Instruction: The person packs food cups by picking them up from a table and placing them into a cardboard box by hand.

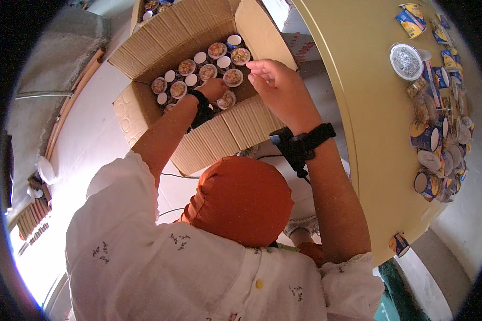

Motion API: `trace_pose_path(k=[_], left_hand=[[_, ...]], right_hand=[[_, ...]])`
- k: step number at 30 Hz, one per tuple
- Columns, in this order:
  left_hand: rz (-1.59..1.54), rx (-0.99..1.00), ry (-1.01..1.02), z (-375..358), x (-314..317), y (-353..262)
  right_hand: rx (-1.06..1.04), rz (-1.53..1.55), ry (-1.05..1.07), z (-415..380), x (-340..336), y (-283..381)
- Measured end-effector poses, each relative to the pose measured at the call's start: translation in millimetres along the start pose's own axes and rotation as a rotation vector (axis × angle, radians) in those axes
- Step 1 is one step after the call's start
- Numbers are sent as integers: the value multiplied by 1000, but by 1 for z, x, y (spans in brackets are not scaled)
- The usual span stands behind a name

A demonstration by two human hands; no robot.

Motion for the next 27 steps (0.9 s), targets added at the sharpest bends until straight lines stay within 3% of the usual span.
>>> trace_pose_path(k=[1,5,7,11,14,27], left_hand=[[-337,-63,-122,3,-8,4],[-386,175,-70,5,-10,-22],[-217,91,159,3,1,-23],[-10,178,207,4,3,-22],[133,220,71,8,7,-18],[389,155,339,16,27,-20]], right_hand=[[0,-10,2,0,0,0],[24,-29,6,-1,-2,0],[23,-23,4,-1,-2,-2],[18,-25,13,-2,-1,-3],[6,-74,27,-2,0,-2],[41,-88,23,-4,-3,-9]])
Point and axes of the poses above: each hand's wrist, its own z-axis towards the middle knuckle, its own x-axis out of the palm, y = z × x, the point moved 9 cm from there along z, towards the middle knuckle, and after that the axes turned 8 degrees about -y, right-handed, at the moved point
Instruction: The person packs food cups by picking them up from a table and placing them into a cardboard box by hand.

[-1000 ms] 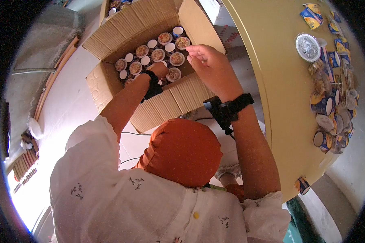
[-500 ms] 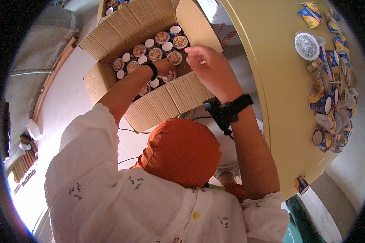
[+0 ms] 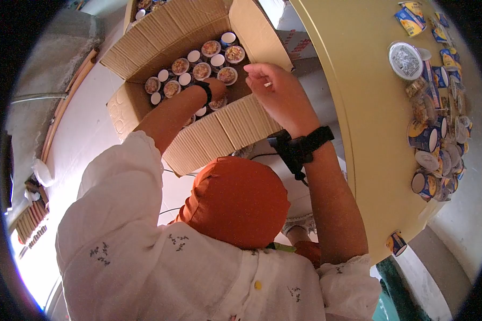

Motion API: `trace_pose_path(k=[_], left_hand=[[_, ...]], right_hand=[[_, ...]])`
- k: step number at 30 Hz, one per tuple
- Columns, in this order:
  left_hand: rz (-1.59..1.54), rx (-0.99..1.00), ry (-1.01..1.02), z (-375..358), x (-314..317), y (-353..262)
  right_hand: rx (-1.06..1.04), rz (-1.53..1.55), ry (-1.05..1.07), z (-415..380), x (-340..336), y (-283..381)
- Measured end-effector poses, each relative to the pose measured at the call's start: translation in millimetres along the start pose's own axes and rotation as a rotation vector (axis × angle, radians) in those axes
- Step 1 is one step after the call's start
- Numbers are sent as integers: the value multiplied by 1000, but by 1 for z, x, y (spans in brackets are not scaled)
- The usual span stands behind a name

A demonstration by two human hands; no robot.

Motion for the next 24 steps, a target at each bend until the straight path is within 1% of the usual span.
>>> trace_pose_path(k=[2,4,5,7,8,10,11,13,14,16,17,18,19,20,21,22,23,24], left_hand=[[-10,-9,-7,-2,1,1],[-125,-70,-87,-16,-11,1],[-123,-70,-91,-20,-16,2],[-123,11,-144,-24,-23,-3],[-121,12,-143,-28,-23,-3],[-386,-37,-374,-38,-38,4],[-382,-38,-375,-41,-37,6],[-586,-58,-505,-59,-57,7],[-580,-55,-508,-65,-62,4],[-573,-159,-750,-76,-83,17],[-603,-12,-910,-86,-97,13],[-813,-124,-937,-116,-123,9],[-627,115,-1137,-133,-142,-4],[-860,-69,-998,-135,-145,4],[-913,-135,-963,-156,-170,-8],[-1037,-174,-941,-174,-192,-21],[-1007,-104,-967,-170,-199,-18],[-1021,-80,-1034,-187,-220,-29]], right_hand=[[-1,16,0,1,-1,1],[-2,29,-3,1,-2,2],[-2,40,-5,1,-3,2],[-12,52,-5,3,-2,2],[-21,66,-4,4,-1,2],[-16,75,-11,5,1,-2],[-15,81,-18,6,2,-4],[2,71,-26,6,2,-3],[21,61,-31,5,2,-3],[3,47,-31,1,-1,7],[-10,29,-30,-1,-6,13],[-51,42,-38,-3,-10,20],[-90,43,-54,-6,-12,23],[-101,132,-96,-11,-16,24],[-140,69,-128,-13,-22,29],[-107,132,-132,-19,-31,37],[-166,149,-184,-24,-40,44],[-165,117,-232,-31,-52,49]])
Point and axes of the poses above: each hand's wrist, its own z-axis towards the middle knuckle, its own x-axis out of the palm, y = z × x, the point moved 9 cm from there along z, towards the middle knuckle, and after that the axes turned 8 degrees about -y, right-handed, at the moved point
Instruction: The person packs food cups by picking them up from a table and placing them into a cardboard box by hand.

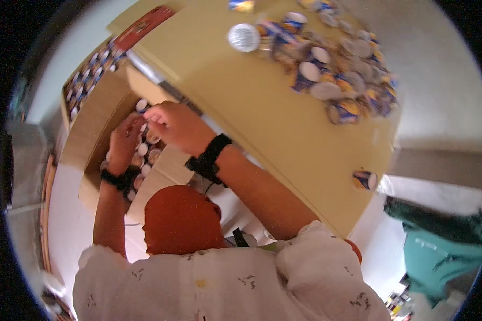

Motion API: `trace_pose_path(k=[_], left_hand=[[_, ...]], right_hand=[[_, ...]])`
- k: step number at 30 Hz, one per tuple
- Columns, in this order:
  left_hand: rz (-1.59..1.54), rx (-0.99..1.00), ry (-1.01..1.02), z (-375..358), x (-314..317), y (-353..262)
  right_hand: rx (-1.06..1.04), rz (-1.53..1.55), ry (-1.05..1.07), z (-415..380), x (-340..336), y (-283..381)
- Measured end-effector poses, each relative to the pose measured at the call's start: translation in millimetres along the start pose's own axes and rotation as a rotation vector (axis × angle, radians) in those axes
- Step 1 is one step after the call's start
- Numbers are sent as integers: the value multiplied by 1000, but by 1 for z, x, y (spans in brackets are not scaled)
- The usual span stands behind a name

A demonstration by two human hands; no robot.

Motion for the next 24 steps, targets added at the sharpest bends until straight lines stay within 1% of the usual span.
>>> trace_pose_path(k=[1,2,3,4,6,8,10,12,15,17,18,20,22,23,24], left_hand=[[-42,17,-36,-1,-4,-15],[-44,49,-11,-3,-6,-41],[-51,48,9,-4,-8,-59],[-53,47,30,-4,-9,-76],[-65,121,66,-4,-8,-117],[-78,192,101,-6,-2,-161],[-118,222,147,-11,6,-203],[-74,265,176,-15,16,-239],[-68,379,220,-22,34,-293],[-81,446,232,-28,46,-322],[-96,485,233,-32,50,-336],[-103,506,261,-46,58,-361],[-29,470,298,-63,64,-381],[16,444,351,-69,69,-384],[21,453,350,-78,68,-390]], right_hand=[[-4,-16,-32,-4,-9,8],[-14,-26,-55,-9,-19,20],[28,-22,-56,-13,-30,29],[14,-26,-90,-19,-44,37],[-19,-78,-147,-32,-71,55],[-70,-102,-206,-49,-100,70],[-65,-128,-254,-67,-128,84],[-90,-79,-305,-89,-153,95],[-108,-162,-434,-122,-193,105],[-56,-174,-442,-145,-215,102],[-64,-178,-464,-156,-227,105],[3,-211,-516,-177,-250,104],[3,-234,-556,-196,-274,107],[9,-255,-577,-203,-287,107],[2,-253,-584,-210,-299,105]])
Point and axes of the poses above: each hand's wrist, its own z-axis towards the middle knuckle, its own x-axis out of the palm, y = z × x, the point moved 9 cm from there along z, towards the middle knuckle, and after that the axes turned 8 degrees about -y, right-handed, at the moved point
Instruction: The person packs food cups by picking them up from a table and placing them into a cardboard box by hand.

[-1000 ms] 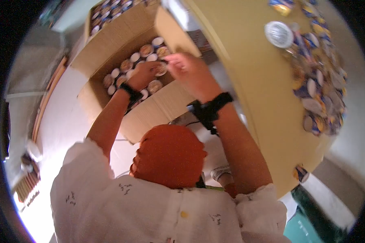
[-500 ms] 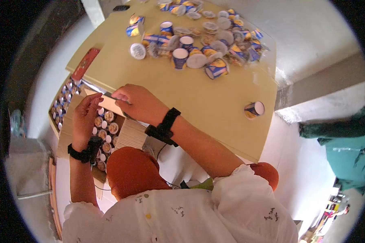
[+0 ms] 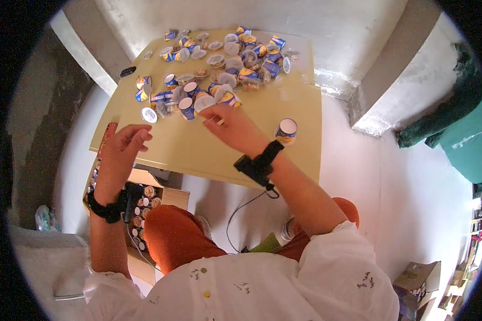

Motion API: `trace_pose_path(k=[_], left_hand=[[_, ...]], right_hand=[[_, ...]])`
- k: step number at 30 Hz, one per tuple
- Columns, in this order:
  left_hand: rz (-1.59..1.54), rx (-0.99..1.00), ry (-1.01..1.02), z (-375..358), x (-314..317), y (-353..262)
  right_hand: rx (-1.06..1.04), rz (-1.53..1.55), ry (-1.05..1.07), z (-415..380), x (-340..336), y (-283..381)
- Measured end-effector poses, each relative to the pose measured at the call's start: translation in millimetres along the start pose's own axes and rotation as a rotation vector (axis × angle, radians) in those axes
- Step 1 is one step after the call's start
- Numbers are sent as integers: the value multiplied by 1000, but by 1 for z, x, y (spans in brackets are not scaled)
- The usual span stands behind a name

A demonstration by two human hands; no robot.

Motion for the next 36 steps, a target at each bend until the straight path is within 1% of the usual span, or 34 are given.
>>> trace_pose_path(k=[2,3,4,5,6,7,8,9,10,11,12,13,14,15,16,17,18,19,20,21,22,23,24,26,27,29,31,33,35,36], left_hand=[[63,3,93,-17,14,-18],[34,16,103,-27,20,-23],[41,16,98,-36,22,-31],[16,-15,163,-47,31,-37],[-10,-48,228,-56,41,-42],[-125,-121,212,-61,50,-43],[-119,-126,207,-59,57,-43],[-97,-93,279,-53,70,-44],[-76,-63,351,-46,83,-41],[-71,-72,350,-32,95,-32],[-53,-118,377,-17,111,-16],[-34,-161,406,-5,125,-3],[-26,-162,409,3,135,0],[-66,-218,367,10,141,6],[-106,-273,324,19,148,13],[-97,-274,325,30,158,22],[-27,-243,354,40,171,34],[41,-211,383,47,183,43],[44,-211,385,52,195,52],[177,-23,279,61,196,40],[304,166,170,67,199,25],[366,115,179,73,208,31],[358,115,181,77,217,30],[375,222,31,88,221,16],[387,250,10,92,225,12],[429,246,44,96,231,3],[472,246,78,99,242,7],[525,348,-29,101,248,14],[567,313,7,103,252,23],[613,278,45,103,252,24]], right_hand=[[8,-82,-73,6,-30,-17],[1,-77,-74,9,-42,-23],[2,-113,-130,12,-58,-30],[2,-149,-185,17,-73,-36],[-3,-142,-184,23,-79,-43],[86,-191,-231,30,-89,-59],[176,-239,-276,35,-97,-75],[176,-230,-269,43,-96,-88],[126,-362,-321,51,-99,-97],[77,-495,-374,57,-100,-106],[79,-488,-371,61,-98,-113],[151,-513,-360,66,-97,-125],[224,-537,-350,69,-97,-137],[227,-531,-353,73,-96,-144],[236,-577,-313,79,-93,-151],[245,-621,-271,82,-88,-159],[248,-613,-274,85,-86,-165],[255,-678,-268,87,-85,-171],[262,-746,-259,89,-84,-176],[264,-746,-259,90,-83,-175],[274,-747,-302,88,-85,-174],[283,-750,-344,86,-88,-173],[285,-758,-343,86,-90,-175],[276,-766,-293,87,-90,-178],[278,-773,-290,87,-93,-175],[306,-637,-257,86,-98,-164],[280,-603,-283,81,-104,-155],[248,-565,-312,80,-109,-152],[261,-388,-292,77,-107,-170],[259,-389,-294,74,-107,-167]])
Point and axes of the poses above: each hand's wrist, its own z-axis towards the middle knuckle, its own x-axis out of the palm, y = z × x, the point moved 9 cm from there along z, towards the middle knuckle, and after that the axes turned 8 degrees about -y, right-handed, at the moved point
